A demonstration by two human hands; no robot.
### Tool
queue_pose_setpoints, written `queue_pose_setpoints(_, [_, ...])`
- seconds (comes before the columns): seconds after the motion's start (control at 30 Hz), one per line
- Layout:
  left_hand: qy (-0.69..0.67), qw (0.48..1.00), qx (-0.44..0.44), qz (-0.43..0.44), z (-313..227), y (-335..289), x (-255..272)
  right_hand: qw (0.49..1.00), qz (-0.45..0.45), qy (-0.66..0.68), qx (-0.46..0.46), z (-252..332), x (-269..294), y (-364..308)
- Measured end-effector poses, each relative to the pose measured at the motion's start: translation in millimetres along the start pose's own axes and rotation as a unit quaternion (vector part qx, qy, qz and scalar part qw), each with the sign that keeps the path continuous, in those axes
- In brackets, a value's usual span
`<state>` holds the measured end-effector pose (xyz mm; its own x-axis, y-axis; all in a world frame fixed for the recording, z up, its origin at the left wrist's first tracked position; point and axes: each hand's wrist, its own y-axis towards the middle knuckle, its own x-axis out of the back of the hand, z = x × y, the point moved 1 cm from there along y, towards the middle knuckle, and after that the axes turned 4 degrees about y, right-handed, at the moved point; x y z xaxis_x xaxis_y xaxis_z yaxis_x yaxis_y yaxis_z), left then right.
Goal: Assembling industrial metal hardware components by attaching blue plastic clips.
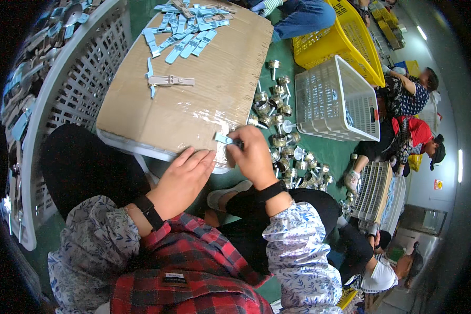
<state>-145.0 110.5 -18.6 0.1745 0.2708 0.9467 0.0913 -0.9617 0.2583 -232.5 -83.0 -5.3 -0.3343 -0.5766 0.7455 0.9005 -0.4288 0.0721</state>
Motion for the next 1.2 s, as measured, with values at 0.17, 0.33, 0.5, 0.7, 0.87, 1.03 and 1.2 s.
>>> queue_pose_setpoints(0.17, [0.033,0.999,-0.010,0.016,-1,-1,2,0.990,0.027,0.114,-0.079,-8,4,-3])
queue_pose_setpoints(0.33, [0.033,0.999,-0.007,0.024,-2,2,3,0.977,0.048,0.172,-0.115,-21,4,-1])
queue_pose_setpoints(0.5, [0.031,0.999,-0.011,0.031,0,3,1,0.948,-0.023,0.257,-0.189,-16,13,5])
queue_pose_setpoints(0.7, [-0.021,1.000,-0.003,0.021,2,2,0,0.997,-0.039,-0.027,0.054,16,-10,3])
queue_pose_setpoints(0.87, [-0.038,0.999,0.008,0.028,2,0,-1,0.998,-0.043,-0.029,0.037,15,-13,-2])
queue_pose_setpoints(1.03, [-0.034,0.999,0.007,0.030,2,0,2,0.999,-0.043,-0.020,0.023,12,-11,-3])
queue_pose_setpoints(1.2, [-0.023,0.999,0.007,0.032,2,-2,2,0.998,-0.039,-0.024,0.031,10,-15,-3])
